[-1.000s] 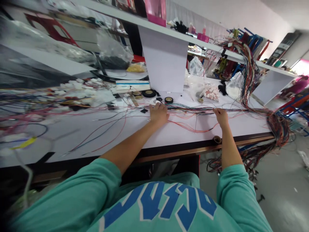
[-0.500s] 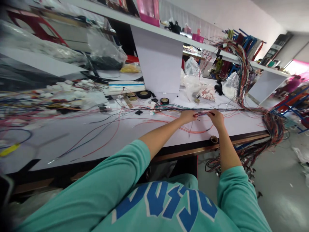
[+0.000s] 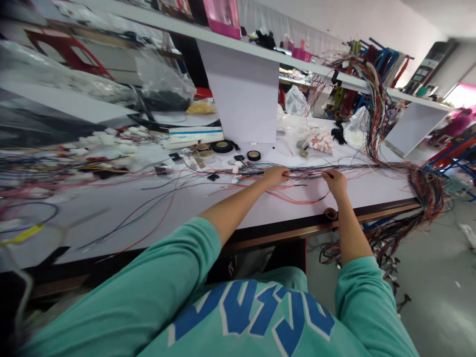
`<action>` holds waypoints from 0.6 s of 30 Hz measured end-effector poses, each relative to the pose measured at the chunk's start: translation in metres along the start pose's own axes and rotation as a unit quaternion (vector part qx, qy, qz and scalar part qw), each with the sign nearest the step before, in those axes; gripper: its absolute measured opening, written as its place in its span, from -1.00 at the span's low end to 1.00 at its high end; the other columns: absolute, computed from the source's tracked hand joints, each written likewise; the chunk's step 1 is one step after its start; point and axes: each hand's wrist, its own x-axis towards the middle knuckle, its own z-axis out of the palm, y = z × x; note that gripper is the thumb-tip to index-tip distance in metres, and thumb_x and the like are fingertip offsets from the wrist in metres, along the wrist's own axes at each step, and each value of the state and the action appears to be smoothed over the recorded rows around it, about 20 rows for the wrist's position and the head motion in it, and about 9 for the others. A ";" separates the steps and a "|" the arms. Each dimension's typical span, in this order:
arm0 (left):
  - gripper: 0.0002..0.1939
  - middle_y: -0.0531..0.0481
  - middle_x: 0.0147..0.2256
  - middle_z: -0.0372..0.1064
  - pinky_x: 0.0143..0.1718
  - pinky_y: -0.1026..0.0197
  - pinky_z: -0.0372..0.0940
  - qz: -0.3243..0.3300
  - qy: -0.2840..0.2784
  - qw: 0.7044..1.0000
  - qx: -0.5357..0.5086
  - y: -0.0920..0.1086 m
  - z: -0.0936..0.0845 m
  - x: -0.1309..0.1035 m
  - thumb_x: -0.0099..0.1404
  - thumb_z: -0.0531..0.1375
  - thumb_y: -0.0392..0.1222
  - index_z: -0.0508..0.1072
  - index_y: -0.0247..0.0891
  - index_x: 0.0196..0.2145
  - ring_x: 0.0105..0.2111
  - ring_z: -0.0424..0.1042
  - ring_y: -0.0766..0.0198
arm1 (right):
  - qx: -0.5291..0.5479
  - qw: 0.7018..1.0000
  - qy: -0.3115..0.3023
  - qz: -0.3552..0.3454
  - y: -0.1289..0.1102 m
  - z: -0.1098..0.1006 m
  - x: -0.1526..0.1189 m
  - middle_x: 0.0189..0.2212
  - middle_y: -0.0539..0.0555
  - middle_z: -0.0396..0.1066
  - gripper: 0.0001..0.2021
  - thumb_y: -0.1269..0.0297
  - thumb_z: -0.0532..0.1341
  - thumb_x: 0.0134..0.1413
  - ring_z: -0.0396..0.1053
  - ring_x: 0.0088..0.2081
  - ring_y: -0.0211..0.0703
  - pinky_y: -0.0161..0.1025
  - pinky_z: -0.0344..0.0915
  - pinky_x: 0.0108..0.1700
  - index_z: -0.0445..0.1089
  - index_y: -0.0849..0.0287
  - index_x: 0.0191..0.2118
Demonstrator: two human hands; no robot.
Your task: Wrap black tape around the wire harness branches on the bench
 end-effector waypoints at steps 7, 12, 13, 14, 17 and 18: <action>-0.63 0.12 -0.18 0.46 -0.26 0.29 0.21 0.023 -0.009 0.999 -0.040 0.004 -0.001 0.001 0.05 0.04 -0.38 0.43 -0.12 -0.19 -0.19 0.40 0.29 | -0.111 0.992 0.035 0.039 -0.005 0.000 -0.001 -0.52 0.01 0.40 -0.77 0.14 0.15 -0.15 0.27 -0.43 -0.18 -0.28 0.09 -0.38 0.46 0.14 -0.42; -0.71 0.02 -0.17 0.45 -0.15 0.20 0.19 0.033 0.006 0.999 -0.018 0.005 -0.003 -0.002 0.08 0.05 -0.35 0.46 -0.18 -0.25 -0.15 0.38 0.20 | -0.215 0.971 0.102 0.002 -0.016 -0.003 -0.004 -0.43 0.10 0.45 -0.78 0.19 0.11 -0.06 0.31 -0.35 -0.13 -0.23 0.09 -0.28 0.47 0.15 -0.40; -0.72 -0.01 -0.17 0.45 -0.12 0.17 0.18 0.034 0.011 0.999 -0.011 0.003 -0.003 -0.002 0.12 0.04 -0.31 0.46 -0.19 -0.24 -0.14 0.37 0.18 | -0.217 0.969 0.116 0.000 -0.017 -0.004 -0.004 -0.41 0.11 0.45 -0.77 0.19 0.10 -0.05 0.31 -0.34 -0.13 -0.22 0.09 -0.26 0.47 0.15 -0.39; -0.73 -0.03 -0.17 0.45 -0.12 0.17 0.17 0.037 0.015 0.999 -0.004 0.001 -0.003 -0.002 0.17 0.02 -0.27 0.45 -0.20 -0.22 -0.14 0.37 0.17 | -0.209 0.970 0.127 0.007 -0.016 -0.006 -0.003 -0.41 0.11 0.45 -0.77 0.19 0.10 -0.05 0.31 -0.34 -0.13 -0.22 0.10 -0.27 0.47 0.15 -0.39; -0.68 -0.06 -0.21 0.46 -0.18 0.23 0.19 0.049 0.013 0.999 0.010 -0.013 -0.002 -0.001 0.26 -0.05 -0.15 0.44 -0.21 -0.18 -0.19 0.39 0.21 | -0.124 0.984 0.118 0.040 -0.011 -0.011 0.004 -0.47 0.07 0.44 -0.79 0.18 0.16 -0.14 0.31 -0.37 -0.14 -0.24 0.14 -0.31 0.47 0.15 -0.41; -0.67 -0.07 -0.21 0.46 -0.21 0.25 0.20 0.053 0.012 0.998 0.015 -0.019 -0.003 0.000 0.27 -0.06 -0.14 0.44 -0.22 -0.18 -0.20 0.39 0.22 | -0.080 0.990 0.109 0.045 -0.007 -0.014 0.008 -0.49 0.05 0.43 -0.80 0.19 0.18 -0.18 0.31 -0.38 -0.14 -0.24 0.15 -0.32 0.46 0.16 -0.44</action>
